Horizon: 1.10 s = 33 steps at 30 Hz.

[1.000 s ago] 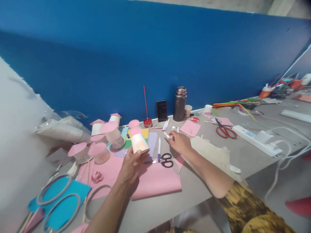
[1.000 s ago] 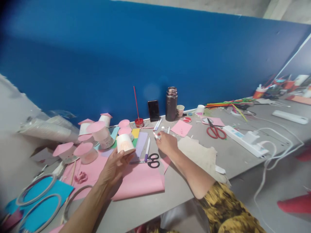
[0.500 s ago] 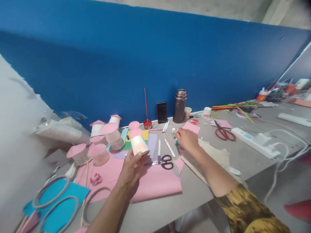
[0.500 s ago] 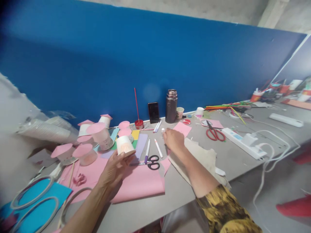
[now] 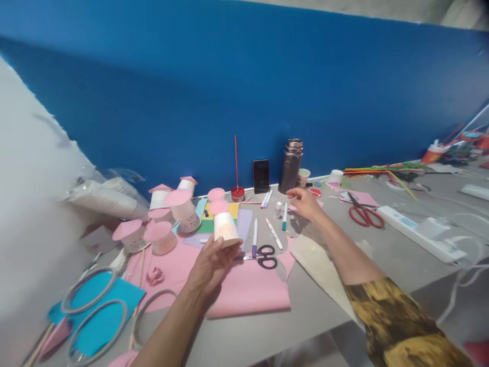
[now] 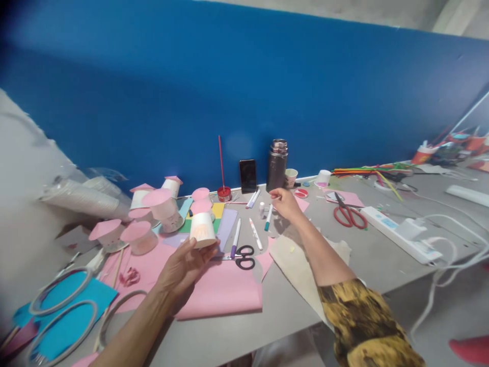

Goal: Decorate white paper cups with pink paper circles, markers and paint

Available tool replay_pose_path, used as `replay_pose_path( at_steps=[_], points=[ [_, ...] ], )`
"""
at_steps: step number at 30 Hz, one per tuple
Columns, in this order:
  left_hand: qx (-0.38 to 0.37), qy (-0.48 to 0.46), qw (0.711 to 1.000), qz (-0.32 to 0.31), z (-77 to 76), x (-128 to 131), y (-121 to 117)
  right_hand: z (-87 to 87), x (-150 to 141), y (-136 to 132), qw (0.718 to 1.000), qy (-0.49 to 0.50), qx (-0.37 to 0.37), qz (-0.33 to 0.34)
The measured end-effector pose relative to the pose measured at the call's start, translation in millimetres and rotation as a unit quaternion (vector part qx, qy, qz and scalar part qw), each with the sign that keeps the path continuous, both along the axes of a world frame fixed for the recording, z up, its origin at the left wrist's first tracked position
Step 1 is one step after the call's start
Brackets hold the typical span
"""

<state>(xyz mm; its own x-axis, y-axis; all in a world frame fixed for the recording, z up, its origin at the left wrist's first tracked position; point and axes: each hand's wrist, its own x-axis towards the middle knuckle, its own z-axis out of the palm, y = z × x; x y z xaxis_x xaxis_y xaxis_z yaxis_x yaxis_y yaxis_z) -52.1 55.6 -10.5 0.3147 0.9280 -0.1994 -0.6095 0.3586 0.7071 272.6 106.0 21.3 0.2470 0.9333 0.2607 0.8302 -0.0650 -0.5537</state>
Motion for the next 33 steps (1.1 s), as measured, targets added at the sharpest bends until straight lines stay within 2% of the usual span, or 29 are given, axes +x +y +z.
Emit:
replay_pose_path(
  at_steps=[4,8,12,18,26,30,33],
  points=[
    [-0.013,0.001,0.998,-0.055,-5.8,4,1,-31.7,-6,0,0.997,0.035,-0.021,0.070],
    [-0.021,-0.019,0.997,-0.072,-7.5,12,-3,-44.2,-9,4,0.997,0.028,-0.013,0.073],
    [-0.005,-0.022,0.995,-0.096,-8.0,13,-5,-46.7,-7,7,0.997,0.020,-0.009,0.069],
    [0.040,-0.007,0.996,-0.081,-7.9,12,-5,-48.5,-3,7,0.997,0.015,-0.014,0.072],
    [0.110,0.111,0.987,-0.022,-4.5,16,-10,-53.8,10,4,0.996,0.022,0.006,0.084],
    [0.093,0.057,0.993,-0.044,-3.3,14,-9,-56.1,22,4,0.994,0.015,0.023,0.108],
    [0.063,0.023,0.997,-0.040,-2.5,12,-8,-49.1,26,1,0.993,0.006,0.018,0.112]
  ],
)
